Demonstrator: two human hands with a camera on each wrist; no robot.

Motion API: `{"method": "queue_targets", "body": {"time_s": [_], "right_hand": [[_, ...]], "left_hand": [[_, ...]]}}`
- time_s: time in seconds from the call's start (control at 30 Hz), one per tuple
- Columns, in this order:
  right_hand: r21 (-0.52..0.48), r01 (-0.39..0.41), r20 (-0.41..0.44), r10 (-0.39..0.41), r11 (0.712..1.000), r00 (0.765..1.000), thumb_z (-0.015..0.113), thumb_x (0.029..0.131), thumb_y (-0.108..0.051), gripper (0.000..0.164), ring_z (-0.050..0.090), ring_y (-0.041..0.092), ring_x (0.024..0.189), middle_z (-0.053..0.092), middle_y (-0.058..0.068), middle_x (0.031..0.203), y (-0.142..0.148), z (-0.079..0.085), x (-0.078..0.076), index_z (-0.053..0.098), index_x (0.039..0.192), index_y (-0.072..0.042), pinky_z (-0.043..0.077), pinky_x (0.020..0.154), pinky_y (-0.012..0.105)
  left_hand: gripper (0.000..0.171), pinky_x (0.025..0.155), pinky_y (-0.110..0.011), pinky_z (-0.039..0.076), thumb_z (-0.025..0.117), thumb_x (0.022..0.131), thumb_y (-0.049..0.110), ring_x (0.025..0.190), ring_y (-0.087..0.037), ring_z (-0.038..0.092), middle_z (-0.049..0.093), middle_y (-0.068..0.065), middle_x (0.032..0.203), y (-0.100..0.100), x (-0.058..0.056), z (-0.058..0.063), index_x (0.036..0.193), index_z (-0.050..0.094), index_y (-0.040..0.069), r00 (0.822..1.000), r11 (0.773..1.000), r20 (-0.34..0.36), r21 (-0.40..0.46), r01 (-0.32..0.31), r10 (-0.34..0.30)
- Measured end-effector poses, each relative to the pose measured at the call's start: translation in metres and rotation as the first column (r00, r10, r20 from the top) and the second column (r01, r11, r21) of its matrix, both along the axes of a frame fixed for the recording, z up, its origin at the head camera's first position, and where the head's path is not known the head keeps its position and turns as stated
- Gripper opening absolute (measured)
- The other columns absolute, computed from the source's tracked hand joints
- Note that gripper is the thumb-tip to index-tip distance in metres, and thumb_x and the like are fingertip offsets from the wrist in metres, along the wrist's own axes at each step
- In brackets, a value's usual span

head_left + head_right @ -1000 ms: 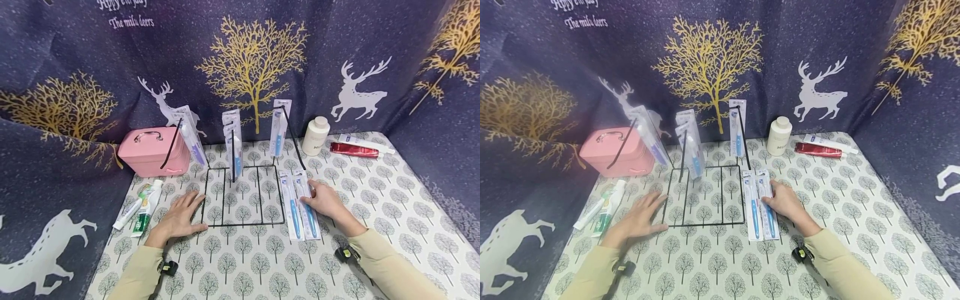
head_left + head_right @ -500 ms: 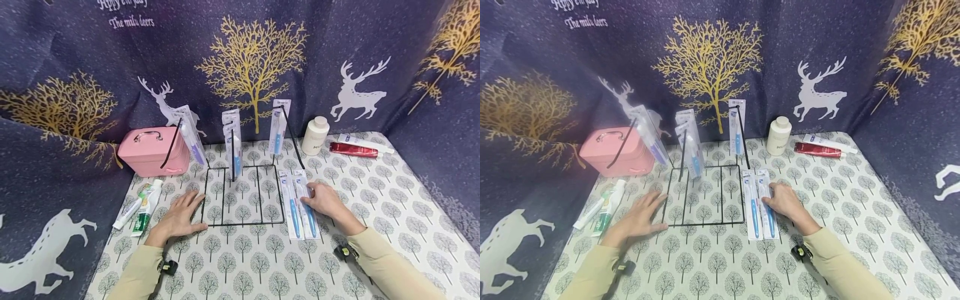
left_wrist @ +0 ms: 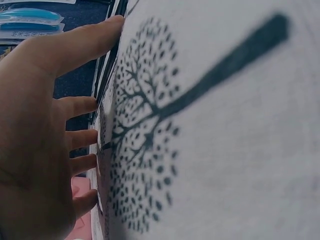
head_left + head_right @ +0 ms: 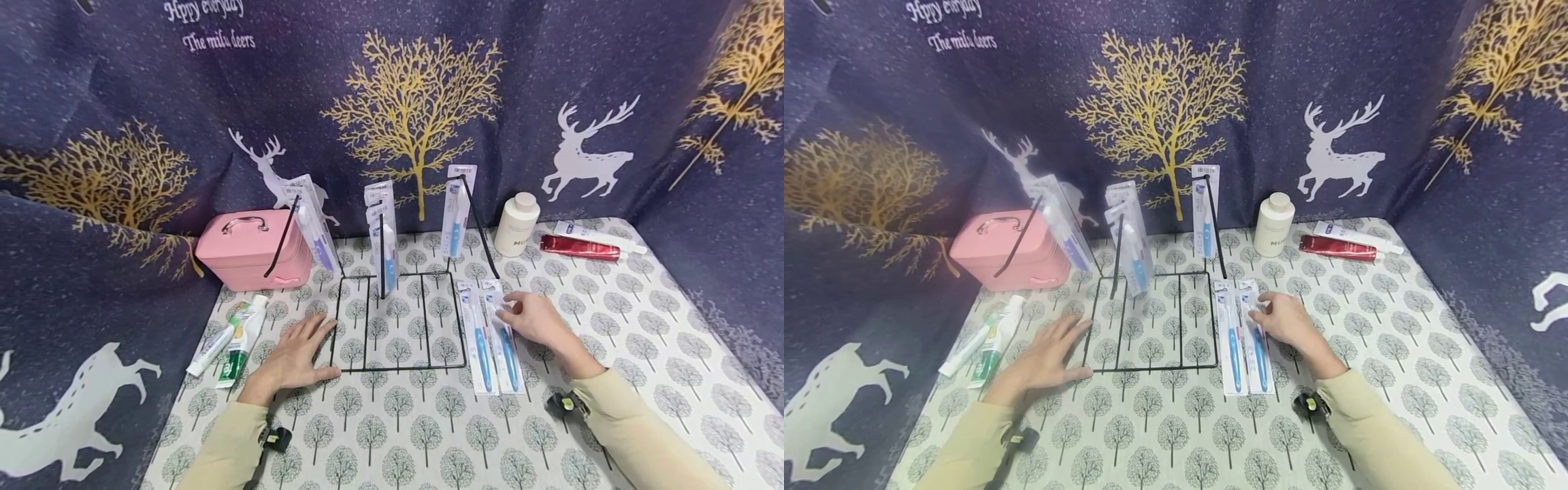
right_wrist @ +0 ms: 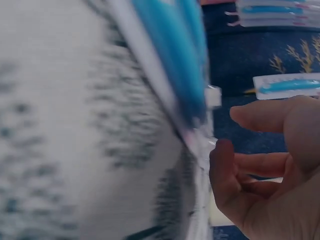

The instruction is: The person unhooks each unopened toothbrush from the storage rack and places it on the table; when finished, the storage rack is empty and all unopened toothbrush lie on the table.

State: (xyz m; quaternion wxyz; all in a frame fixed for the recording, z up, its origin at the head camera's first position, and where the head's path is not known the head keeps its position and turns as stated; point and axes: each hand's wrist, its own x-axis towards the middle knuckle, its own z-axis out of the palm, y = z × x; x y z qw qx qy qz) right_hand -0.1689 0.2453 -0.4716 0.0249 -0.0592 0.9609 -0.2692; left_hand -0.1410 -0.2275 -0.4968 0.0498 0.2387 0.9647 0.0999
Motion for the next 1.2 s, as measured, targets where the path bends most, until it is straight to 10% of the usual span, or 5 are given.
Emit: {"method": "queue_targets", "body": {"time_s": [0.43,0.9,1.2], "right_hand": [[-0.339,-0.075,-0.263,-0.018,0.938,0.965,0.066,0.081,-0.011,0.035,0.061,0.013,0.075,0.066,0.007,0.086,-0.012,0.032,-0.033,0.059,0.115,-0.007,0.051,0.064,0.017],[-0.806,-0.241,-0.345,-0.097,0.540,0.934,0.065,0.077,0.009,0.060,0.056,0.010,0.098,0.057,0.009,0.104,-0.043,0.056,-0.063,0.041,0.131,-0.001,0.049,0.085,0.019],[-0.781,-0.341,-0.433,-0.060,0.523,0.899,0.061,0.075,0.017,0.053,0.053,0.037,0.101,0.051,0.032,0.109,-0.058,0.067,-0.077,0.043,0.124,0.009,0.049,0.088,0.034]], "left_hand": [[0.097,0.107,-0.061,0.018,0.056,0.070,0.072,0.137,-0.036,0.018,0.015,-0.010,0.153,-0.001,0.000,-0.001,0.146,0.022,0.023,1.000,1.000,0.015,-0.007,-0.013,0.013],[0.096,0.106,-0.061,0.020,0.055,0.070,0.072,0.135,-0.037,0.021,0.017,-0.011,0.152,0.000,0.002,0.001,0.146,0.023,0.021,1.000,1.000,-0.009,-0.009,0.006,-0.006],[0.097,0.106,-0.062,0.020,0.056,0.070,0.072,0.135,-0.037,0.021,0.017,-0.011,0.152,-0.001,0.001,0.000,0.145,0.024,0.021,1.000,1.000,-0.017,-0.011,0.002,-0.002]]}}
